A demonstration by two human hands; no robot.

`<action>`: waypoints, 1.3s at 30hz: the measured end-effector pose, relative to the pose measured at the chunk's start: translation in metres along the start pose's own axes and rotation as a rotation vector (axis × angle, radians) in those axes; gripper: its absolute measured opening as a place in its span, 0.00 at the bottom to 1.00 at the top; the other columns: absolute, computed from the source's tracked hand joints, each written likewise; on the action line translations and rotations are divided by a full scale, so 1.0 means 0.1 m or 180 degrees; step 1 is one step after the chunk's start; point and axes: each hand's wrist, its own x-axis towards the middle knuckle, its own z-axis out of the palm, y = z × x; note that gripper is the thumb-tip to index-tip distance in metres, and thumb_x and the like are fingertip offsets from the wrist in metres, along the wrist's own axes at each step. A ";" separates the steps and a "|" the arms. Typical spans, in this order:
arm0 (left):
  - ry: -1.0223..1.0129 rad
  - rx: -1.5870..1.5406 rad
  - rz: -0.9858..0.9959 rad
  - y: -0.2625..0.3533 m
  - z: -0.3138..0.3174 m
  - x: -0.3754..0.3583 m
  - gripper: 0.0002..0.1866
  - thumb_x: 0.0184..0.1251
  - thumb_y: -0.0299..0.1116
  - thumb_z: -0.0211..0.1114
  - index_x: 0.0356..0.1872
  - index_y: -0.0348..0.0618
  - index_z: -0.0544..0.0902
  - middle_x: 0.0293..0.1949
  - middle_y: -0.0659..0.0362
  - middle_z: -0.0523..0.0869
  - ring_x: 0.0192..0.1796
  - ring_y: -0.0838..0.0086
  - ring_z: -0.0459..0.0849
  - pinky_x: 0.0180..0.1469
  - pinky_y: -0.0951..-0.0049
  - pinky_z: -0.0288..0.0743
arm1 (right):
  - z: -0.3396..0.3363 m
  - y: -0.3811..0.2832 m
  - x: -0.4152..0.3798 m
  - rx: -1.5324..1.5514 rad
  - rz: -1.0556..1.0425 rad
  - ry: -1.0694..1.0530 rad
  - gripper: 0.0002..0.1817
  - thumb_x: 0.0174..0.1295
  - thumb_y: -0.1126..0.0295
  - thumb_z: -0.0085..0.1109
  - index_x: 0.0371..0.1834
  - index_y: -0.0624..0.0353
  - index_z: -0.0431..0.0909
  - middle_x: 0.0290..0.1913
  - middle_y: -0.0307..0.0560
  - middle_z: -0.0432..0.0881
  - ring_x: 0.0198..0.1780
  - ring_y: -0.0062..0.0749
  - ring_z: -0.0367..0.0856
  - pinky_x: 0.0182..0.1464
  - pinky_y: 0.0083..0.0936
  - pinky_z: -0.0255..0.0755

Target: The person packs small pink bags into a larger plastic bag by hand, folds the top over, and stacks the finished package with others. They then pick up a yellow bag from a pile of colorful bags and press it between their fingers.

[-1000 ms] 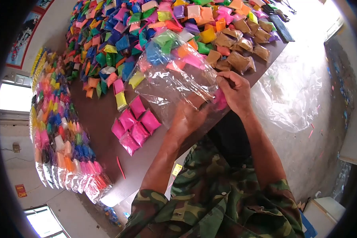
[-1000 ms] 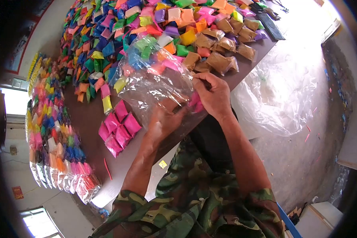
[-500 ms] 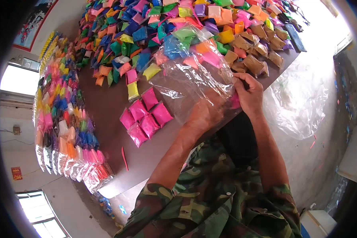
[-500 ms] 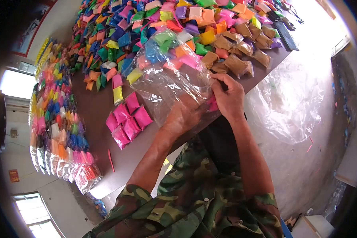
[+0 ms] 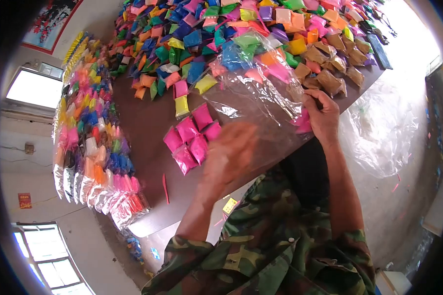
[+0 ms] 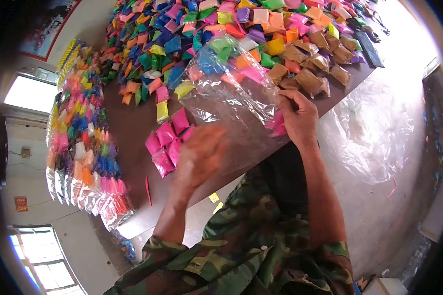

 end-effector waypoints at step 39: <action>-0.1278 -0.0845 -0.1479 -0.22 -0.39 0.03 0.24 0.62 0.32 0.81 0.60 0.40 0.88 0.50 0.52 0.92 0.41 0.70 0.92 0.47 0.67 0.85 | -0.01 0.02 -0.01 0.0147 0.0110 -0.0086 0.08 0.72 0.73 0.69 0.50 0.61 0.91 0.36 0.40 0.91 0.37 0.17 0.85 0.45 0.23 0.79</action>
